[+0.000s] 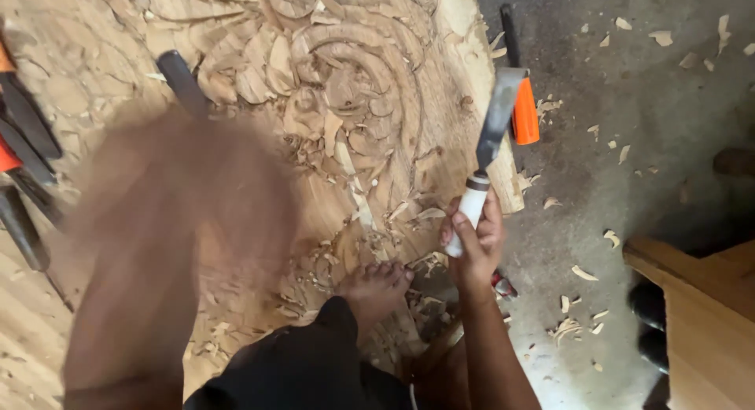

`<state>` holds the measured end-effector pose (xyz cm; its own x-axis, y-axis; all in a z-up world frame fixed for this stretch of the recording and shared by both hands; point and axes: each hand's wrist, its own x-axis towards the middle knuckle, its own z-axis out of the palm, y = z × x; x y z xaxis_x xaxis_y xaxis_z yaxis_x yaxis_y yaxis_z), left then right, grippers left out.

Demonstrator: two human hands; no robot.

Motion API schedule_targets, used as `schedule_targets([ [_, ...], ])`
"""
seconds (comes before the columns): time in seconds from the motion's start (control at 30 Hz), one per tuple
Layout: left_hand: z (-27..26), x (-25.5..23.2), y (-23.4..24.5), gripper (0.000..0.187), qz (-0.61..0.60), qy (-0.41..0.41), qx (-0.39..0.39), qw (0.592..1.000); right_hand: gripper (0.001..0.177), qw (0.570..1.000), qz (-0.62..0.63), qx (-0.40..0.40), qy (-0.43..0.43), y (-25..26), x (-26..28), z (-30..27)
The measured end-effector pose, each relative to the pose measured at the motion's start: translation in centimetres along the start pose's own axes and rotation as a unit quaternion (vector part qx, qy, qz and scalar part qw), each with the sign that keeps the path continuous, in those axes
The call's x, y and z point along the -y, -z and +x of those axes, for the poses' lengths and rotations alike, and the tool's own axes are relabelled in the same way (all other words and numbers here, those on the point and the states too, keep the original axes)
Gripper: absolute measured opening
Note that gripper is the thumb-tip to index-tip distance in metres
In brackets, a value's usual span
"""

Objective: The person carves designs into a wooden board using a chisel.

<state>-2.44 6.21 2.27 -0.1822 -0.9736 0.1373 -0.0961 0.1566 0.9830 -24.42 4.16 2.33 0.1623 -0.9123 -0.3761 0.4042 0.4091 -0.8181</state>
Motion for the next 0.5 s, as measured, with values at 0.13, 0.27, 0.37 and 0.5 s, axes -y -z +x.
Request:
schedule_targets([
  [0.13,-8.7,-3.8,-8.1,0.05,0.338,0.245,0.365,0.832,0.059,0.999,-0.041,-0.004,-0.023,0.5,-1.3,0.5],
  [0.27,-10.2,-3.4,-8.4,0.076,0.321,0.216,0.429,0.816,0.066,0.999,-0.022,-0.014,-0.041,-0.8,-1.3,-0.2],
  [0.37,-11.0,-2.1,-9.4,0.054,0.356,0.179,0.333,0.854,0.064,1.0,-0.014,0.007,-0.027,-1.8,-0.6,0.1],
  [0.5,-10.3,-1.9,-9.3,0.045,0.319,0.232,0.381,0.836,0.065,0.999,-0.028,0.018,-0.01,-1.6,-0.5,-0.2],
])
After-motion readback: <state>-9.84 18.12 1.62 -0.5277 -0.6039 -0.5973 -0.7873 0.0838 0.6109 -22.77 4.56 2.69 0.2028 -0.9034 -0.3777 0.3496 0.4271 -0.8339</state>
